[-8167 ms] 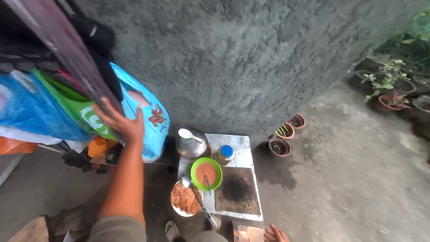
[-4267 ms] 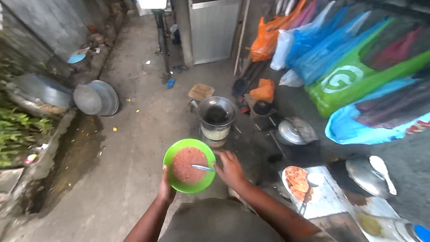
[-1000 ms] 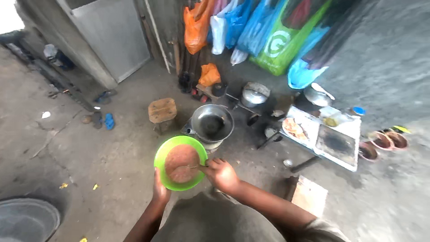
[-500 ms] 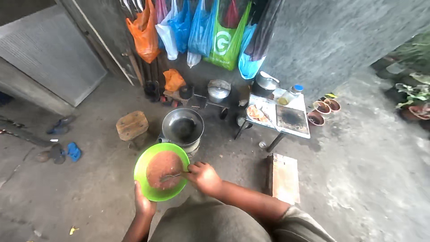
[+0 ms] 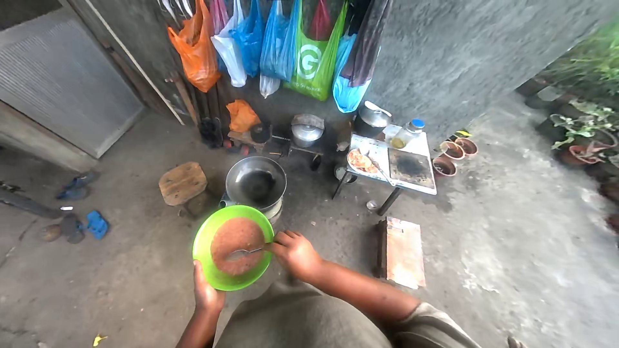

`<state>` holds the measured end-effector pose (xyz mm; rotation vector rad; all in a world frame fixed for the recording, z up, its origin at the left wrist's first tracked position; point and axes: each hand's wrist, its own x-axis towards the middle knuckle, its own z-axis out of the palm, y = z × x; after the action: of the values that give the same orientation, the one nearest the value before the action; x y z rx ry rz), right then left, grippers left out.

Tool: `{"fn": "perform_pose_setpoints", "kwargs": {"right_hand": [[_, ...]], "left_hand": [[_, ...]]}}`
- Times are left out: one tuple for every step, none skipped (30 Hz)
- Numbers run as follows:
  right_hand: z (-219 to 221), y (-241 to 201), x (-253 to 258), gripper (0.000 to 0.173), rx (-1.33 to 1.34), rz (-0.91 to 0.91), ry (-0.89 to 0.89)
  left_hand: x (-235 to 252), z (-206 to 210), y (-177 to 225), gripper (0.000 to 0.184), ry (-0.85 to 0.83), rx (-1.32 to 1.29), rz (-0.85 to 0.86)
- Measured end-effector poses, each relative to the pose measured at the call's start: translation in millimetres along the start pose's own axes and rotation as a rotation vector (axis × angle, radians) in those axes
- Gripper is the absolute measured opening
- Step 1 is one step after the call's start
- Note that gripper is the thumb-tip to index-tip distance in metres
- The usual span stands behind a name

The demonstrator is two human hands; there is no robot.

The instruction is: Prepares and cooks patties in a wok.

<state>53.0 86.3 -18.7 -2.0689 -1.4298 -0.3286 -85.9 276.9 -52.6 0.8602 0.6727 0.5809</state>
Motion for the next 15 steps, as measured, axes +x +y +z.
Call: {"fn": "perform_pose_setpoints", "kwargs": {"right_hand": [[-1,0,0,0.017,0.007,0.011,0.004],[-2,0,0,0.017,0.018,0.029,0.004],[-4,-1,1,0.018,0.036,0.054,-0.002],[-6,-1,4,0.018,0.044,0.084,-0.009],[-8,1,7,0.018,0.037,0.109,-0.010],[-9,3,10,0.020,0.023,0.132,-0.010],[-9,5,13,0.021,0.002,0.149,-0.006],[-9,8,17,0.021,-0.022,0.164,-0.002],[-8,9,21,0.021,-0.051,0.177,-0.002],[-6,10,24,0.021,-0.082,0.184,-0.003],[-3,10,26,0.022,-0.116,0.188,-0.006],[0,9,28,0.023,-0.141,0.196,-0.025],[3,6,30,0.024,-0.160,0.211,-0.059],[5,2,31,0.025,-0.163,0.244,-0.122],[6,-4,33,0.027,-0.150,0.292,-0.205]], "left_hand": [[0,1,0,0.062,0.004,-0.002,-0.001],[-1,2,0,0.061,0.007,-0.002,0.000],[-1,2,0,0.061,0.009,0.001,0.000],[-2,2,1,0.061,0.013,0.001,-0.004],[-2,2,2,0.061,0.019,0.000,-0.010],[-3,1,3,0.060,0.027,0.000,-0.018],[-4,1,3,0.060,0.038,-0.007,-0.031],[-5,0,4,0.060,0.042,-0.009,-0.038],[-6,-1,5,0.061,0.041,-0.006,-0.037],[-7,-3,5,0.061,0.040,-0.004,-0.035],[-8,-4,6,0.062,0.039,0.002,-0.033],[-10,-4,7,0.061,0.043,0.011,-0.033],[-10,-5,8,0.061,0.047,0.020,-0.035],[-11,-6,8,0.061,0.053,0.027,-0.037],[-12,-7,10,0.060,0.062,0.029,-0.042]]}}
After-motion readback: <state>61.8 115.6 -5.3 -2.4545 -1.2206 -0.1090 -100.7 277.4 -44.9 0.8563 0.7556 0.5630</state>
